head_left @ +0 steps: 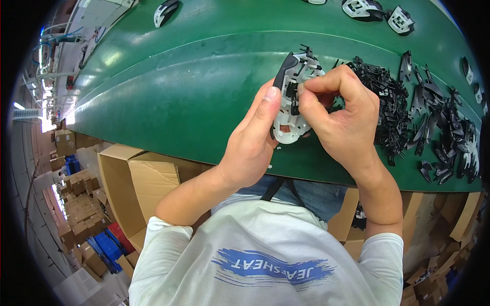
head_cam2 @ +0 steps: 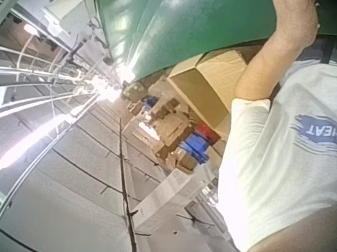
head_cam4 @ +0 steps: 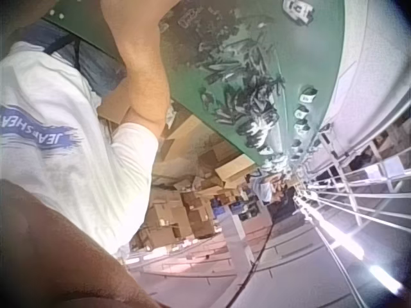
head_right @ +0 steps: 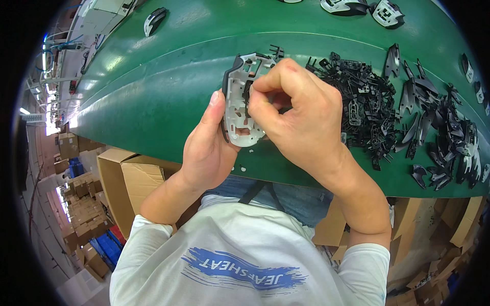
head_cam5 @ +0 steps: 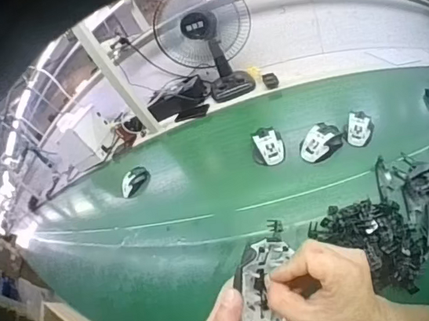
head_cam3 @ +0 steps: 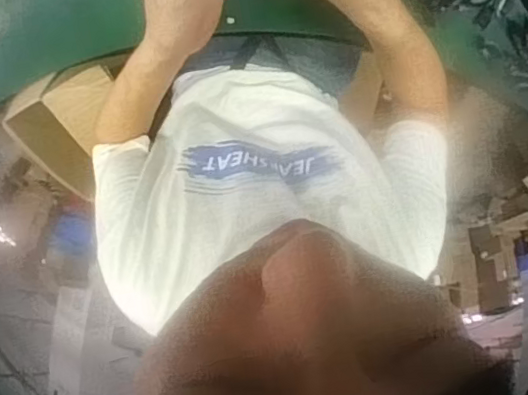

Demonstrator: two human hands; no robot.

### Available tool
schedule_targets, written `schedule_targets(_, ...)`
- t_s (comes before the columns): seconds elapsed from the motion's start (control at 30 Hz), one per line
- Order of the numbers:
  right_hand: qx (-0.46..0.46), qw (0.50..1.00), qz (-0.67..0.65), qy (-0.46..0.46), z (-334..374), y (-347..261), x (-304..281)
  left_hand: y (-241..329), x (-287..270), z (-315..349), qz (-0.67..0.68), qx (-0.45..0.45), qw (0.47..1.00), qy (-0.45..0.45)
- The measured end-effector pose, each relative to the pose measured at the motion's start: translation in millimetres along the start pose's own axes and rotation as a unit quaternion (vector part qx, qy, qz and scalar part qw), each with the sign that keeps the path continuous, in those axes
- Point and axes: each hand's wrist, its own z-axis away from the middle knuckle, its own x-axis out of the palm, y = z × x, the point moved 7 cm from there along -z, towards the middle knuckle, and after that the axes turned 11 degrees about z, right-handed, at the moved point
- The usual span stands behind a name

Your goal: The person assembles computer mouse casings by inserting small plastic components into each shell by hand, repeatedly taking pieces from and placing them into a cardboard box.

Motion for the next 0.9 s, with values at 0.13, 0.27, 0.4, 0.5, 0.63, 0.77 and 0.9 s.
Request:
schedule_targets(0.13, 0.051, 0.996, 0.031, -0.073, 0.2, 8.2, 6.6, -3.0, -1.9, 3.3, -0.088, 0.032, 0.996, 0.000)
schedule_targets(0.27, 0.075, 0.987, -0.004, -0.140, -3.1, 13.9, 8.3, -0.4, -19.2, 2.6, -0.132, 0.054, 0.988, 0.057)
schedule_targets(0.4, 0.076, 0.980, -0.031, -0.180, -1.9, 13.6, 11.7, -8.9, -34.9, 0.6, -0.031, -0.006, 0.996, 0.088)
schedule_targets(0.5, 0.028, 0.983, -0.022, -0.179, -0.4, 10.6, 19.6, -9.7, -48.2, -0.2, -0.018, -0.004, 0.995, 0.095)
schedule_targets(0.63, -0.006, 0.987, 0.030, -0.157, 1.4, 6.4, 17.8, -8.7, -37.9, 4.4, -0.092, 0.039, 0.989, 0.109)
schedule_targets(0.77, 0.040, 0.991, 0.000, -0.129, 0.6, 4.5, 14.0, -4.7, -21.2, 4.9, -0.155, 0.133, 0.977, 0.063)
schedule_targets(0.9, 0.085, 0.990, -0.010, -0.115, 3.5, 11.3, 15.6, -8.0, -21.4, 2.2, -0.175, 0.119, 0.975, 0.068)
